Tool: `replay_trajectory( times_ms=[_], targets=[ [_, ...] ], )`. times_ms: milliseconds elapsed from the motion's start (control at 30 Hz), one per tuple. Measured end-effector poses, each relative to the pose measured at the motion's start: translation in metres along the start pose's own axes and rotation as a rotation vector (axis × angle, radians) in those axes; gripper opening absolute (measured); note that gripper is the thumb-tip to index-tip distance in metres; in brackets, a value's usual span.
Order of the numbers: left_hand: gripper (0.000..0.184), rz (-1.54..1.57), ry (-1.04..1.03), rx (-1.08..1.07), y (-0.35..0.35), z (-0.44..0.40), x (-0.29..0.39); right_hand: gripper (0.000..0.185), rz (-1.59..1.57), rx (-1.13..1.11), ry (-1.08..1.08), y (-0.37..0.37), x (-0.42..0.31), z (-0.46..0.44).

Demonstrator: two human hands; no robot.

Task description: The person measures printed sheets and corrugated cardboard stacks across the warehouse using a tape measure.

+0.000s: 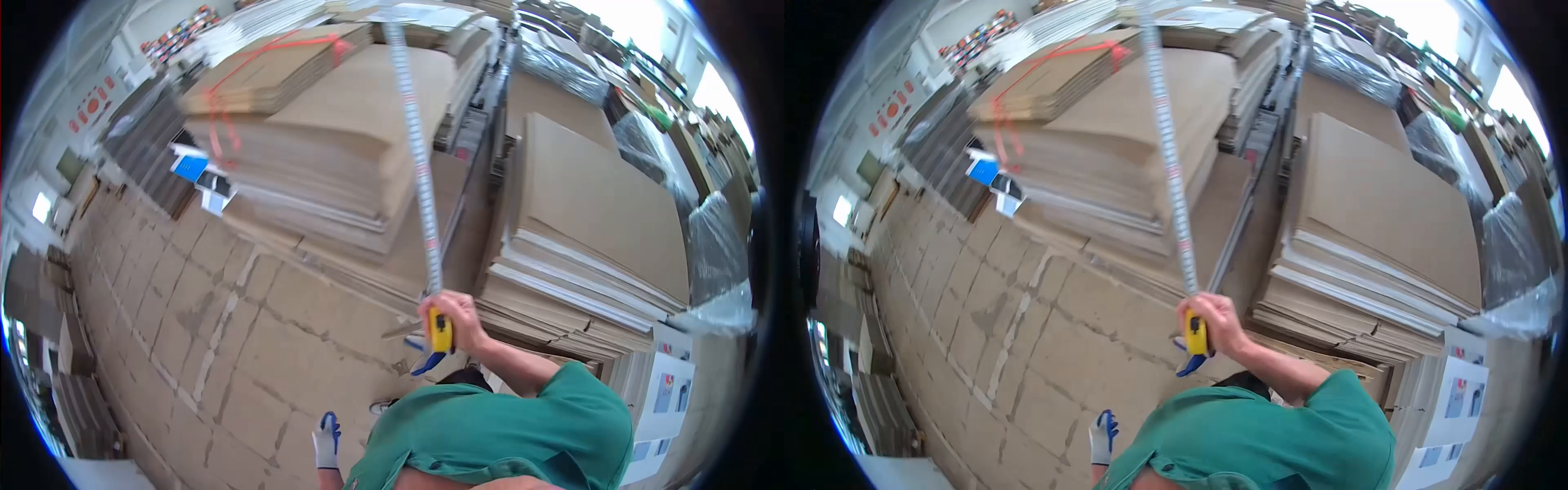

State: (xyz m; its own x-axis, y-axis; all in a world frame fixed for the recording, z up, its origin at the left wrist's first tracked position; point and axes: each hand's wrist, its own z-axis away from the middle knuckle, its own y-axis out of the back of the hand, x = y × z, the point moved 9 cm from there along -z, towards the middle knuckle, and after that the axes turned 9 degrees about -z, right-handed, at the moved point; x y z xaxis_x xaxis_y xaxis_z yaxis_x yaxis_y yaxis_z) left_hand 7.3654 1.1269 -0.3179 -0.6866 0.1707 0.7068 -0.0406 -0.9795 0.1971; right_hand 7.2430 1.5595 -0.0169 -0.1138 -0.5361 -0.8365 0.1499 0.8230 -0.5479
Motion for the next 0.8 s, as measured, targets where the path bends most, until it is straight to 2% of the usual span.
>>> replay_trajectory(
  times_ms=[33, 100, 133, 167, 233, 267, 333, 367, 400, 433, 533, 633, 667, 700, 733, 800],
  targets=[
    [0.036, 0.031, 0.019, 0.014, 0.024, 0.003, -0.002, 0.032, 0.026, -0.083, -0.107, -0.037, 0.033, 0.002],
    [0.046, 0.394, -0.190, -0.113, 0.051, 0.014, 0.062, 0.030, 0.103, -0.250, -0.292, -0.106, 0.101, 0.010],
    [0.049, 0.458, -0.282, -0.086, 0.063, 0.024, 0.099, 0.029, 0.155, -0.336, -0.357, -0.139, 0.132, 0.009],
    [0.052, 0.512, -0.371, -0.055, 0.073, 0.040, 0.144, 0.029, 0.167, -0.363, -0.381, -0.164, 0.160, 0.002],
    [0.055, 0.512, -0.538, 0.043, 0.106, 0.045, 0.211, 0.029, 0.397, -0.660, -0.380, -0.223, 0.226, -0.001],
    [0.054, 0.583, -0.556, 0.032, 0.122, 0.029, 0.228, 0.029, 0.406, -0.689, -0.410, -0.241, 0.255, -0.004],
    [0.053, 0.682, -0.559, 0.066, 0.161, -0.002, 0.247, 0.029, 0.573, -0.897, -0.645, -0.276, 0.325, 0.000],
    [0.047, 0.875, -0.498, 0.057, 0.181, -0.022, 0.247, 0.029, 0.651, -0.997, -0.756, -0.289, 0.359, 0.002],
    [0.042, 1.058, -0.438, 0.044, 0.203, -0.039, 0.242, 0.029, 0.643, -1.022, -0.779, -0.304, 0.386, -0.003],
    [0.042, 1.061, -0.437, 0.072, 0.229, -0.063, 0.233, 0.029, 0.678, -1.094, -0.766, -0.321, 0.415, -0.013],
    [0.028, 1.313, -0.554, -0.180, 0.310, -0.147, 0.220, 0.029, 0.727, -1.235, -0.730, -0.384, 0.493, -0.055],
    [0.022, 1.328, -0.563, -0.088, 0.395, -0.185, 0.224, 0.037, 0.652, -1.527, -0.675, -0.474, 0.543, -0.093],
    [0.019, 1.333, -0.567, -0.051, 0.426, -0.194, 0.228, 0.037, 0.653, -1.527, -0.683, -0.504, 0.559, -0.107],
    [0.019, 1.337, -0.562, -0.054, 0.453, -0.201, 0.231, 0.041, 0.717, -1.402, -0.876, -0.523, 0.583, -0.124],
    [0.023, 1.350, -0.569, 0.051, 0.486, -0.208, 0.226, 0.046, 0.780, -1.260, -1.060, -0.537, 0.602, -0.141],
    [0.028, 1.349, -0.591, 0.244, 0.547, -0.223, 0.223, 0.048, 0.781, -1.257, -1.098, -0.589, 0.613, -0.175]
  ],
)
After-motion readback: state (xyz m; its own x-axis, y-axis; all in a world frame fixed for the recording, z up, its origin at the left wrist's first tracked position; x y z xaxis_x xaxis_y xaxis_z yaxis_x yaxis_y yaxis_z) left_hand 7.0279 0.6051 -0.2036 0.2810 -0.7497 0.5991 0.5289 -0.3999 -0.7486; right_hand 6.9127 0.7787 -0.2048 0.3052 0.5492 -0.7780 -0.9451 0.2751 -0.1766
